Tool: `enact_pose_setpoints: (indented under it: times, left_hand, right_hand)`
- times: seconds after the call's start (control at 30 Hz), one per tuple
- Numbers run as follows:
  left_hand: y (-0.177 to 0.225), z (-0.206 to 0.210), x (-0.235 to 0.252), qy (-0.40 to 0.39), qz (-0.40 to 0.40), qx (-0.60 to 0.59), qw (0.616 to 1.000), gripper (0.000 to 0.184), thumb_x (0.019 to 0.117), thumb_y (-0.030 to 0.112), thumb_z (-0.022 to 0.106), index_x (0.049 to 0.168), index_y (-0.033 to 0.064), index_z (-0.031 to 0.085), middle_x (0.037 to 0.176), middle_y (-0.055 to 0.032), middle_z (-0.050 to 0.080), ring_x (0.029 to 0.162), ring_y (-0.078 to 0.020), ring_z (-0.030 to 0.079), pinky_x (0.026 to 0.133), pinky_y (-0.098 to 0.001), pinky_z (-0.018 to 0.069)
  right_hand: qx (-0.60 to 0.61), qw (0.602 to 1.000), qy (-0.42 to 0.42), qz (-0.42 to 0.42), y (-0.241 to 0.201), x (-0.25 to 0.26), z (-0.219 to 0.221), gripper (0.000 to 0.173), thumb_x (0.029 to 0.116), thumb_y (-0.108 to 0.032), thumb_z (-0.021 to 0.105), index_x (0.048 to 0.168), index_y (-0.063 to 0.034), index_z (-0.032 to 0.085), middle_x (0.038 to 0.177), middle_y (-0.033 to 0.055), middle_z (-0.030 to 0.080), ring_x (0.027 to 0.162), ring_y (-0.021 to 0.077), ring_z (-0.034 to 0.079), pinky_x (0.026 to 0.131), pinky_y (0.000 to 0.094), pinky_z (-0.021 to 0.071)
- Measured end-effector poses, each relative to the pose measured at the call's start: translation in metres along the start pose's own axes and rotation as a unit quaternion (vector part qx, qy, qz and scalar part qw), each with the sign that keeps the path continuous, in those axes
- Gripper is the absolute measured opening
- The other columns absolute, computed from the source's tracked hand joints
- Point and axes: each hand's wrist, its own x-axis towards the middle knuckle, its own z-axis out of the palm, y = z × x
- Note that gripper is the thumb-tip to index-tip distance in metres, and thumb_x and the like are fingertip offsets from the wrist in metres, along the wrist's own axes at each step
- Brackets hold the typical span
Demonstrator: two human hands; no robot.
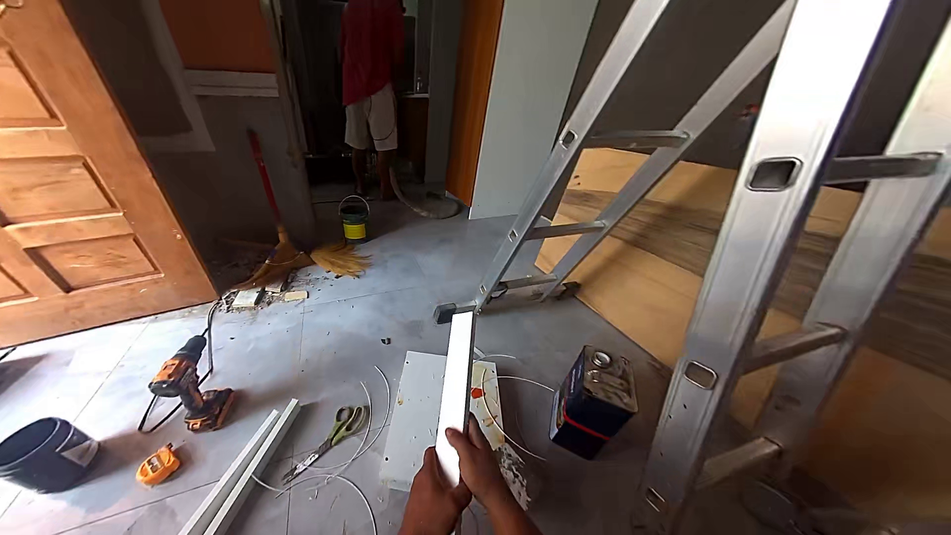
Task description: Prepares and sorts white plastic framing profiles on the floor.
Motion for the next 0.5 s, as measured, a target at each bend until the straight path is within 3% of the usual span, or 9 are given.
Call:
enact_pose_setpoints:
  times: [0.2, 0.3, 0.37, 0.43, 0.5]
  left_hand:
    - [0.006, 0.019, -0.024, -0.095, 0.017, 0.102, 0.99, 0.081, 0.0791, 0.031, 0.079, 0.145, 0.0006, 0.044, 0.111, -0.0218, 0.07, 0.103, -0.034, 0.07, 0.093, -0.0562, 0.0551]
    - [0.001, 0.028, -0.03, -0.103, 0.041, 0.156, 0.982, 0.082, 0.0795, 0.035, 0.079, 0.146, 0.0017, 0.045, 0.11, -0.0218, 0.071, 0.102, -0.0357, 0.071, 0.091, -0.0582, 0.0558]
    - [-0.003, 0.019, -0.022, -0.082, 0.05, 0.209, 0.973, 0.086, 0.0786, 0.045, 0.082, 0.146, 0.0053, 0.048, 0.109, -0.0217, 0.072, 0.101, -0.0377, 0.071, 0.089, -0.0614, 0.0561]
    - [-0.006, -0.01, -0.005, -0.06, 0.026, 0.301, 0.951, 0.09, 0.0754, 0.062, 0.08, 0.143, 0.0102, 0.053, 0.109, -0.0204, 0.072, 0.102, -0.039, 0.07, 0.087, -0.0633, 0.0559]
    - [-0.005, -0.054, 0.01, -0.056, -0.014, 0.389, 0.919, 0.087, 0.073, 0.069, 0.078, 0.133, 0.0094, 0.059, 0.108, -0.0209, 0.071, 0.102, -0.041, 0.07, 0.086, -0.0648, 0.0551]
  right_hand:
    - [0.098, 0.982, 0.16, -0.035, -0.017, 0.028, -0.049, 0.047, 0.1073, -0.017, 0.044, 0.149, 0.0046, 0.041, 0.127, 0.022, 0.065, 0.112, 0.025, 0.067, 0.099, 0.0425, 0.0556]
    - [0.178, 0.961, 0.204, -0.055, -0.033, 0.038, -0.08, 0.041, 0.1115, -0.017, 0.036, 0.147, 0.0023, 0.041, 0.117, 0.0196, 0.069, 0.097, 0.0259, 0.074, 0.083, 0.0423, 0.0636]
    - [0.218, 0.945, 0.236, -0.066, -0.036, 0.048, -0.092, 0.038, 0.1136, -0.02, 0.033, 0.142, 0.0027, 0.044, 0.108, 0.0194, 0.071, 0.088, 0.0273, 0.075, 0.075, 0.0438, 0.0655]
    - [0.21, 0.944, 0.25, -0.041, -0.027, 0.054, -0.089, 0.043, 0.1143, -0.026, 0.034, 0.141, 0.0046, 0.047, 0.117, 0.0212, 0.067, 0.099, 0.0263, 0.072, 0.086, 0.0451, 0.0624]
    - [0.239, 0.939, 0.245, 0.02, -0.013, 0.05, -0.062, 0.053, 0.1139, -0.038, 0.034, 0.145, 0.002, 0.049, 0.131, 0.0235, 0.062, 0.115, 0.0286, 0.065, 0.096, 0.0496, 0.0558]
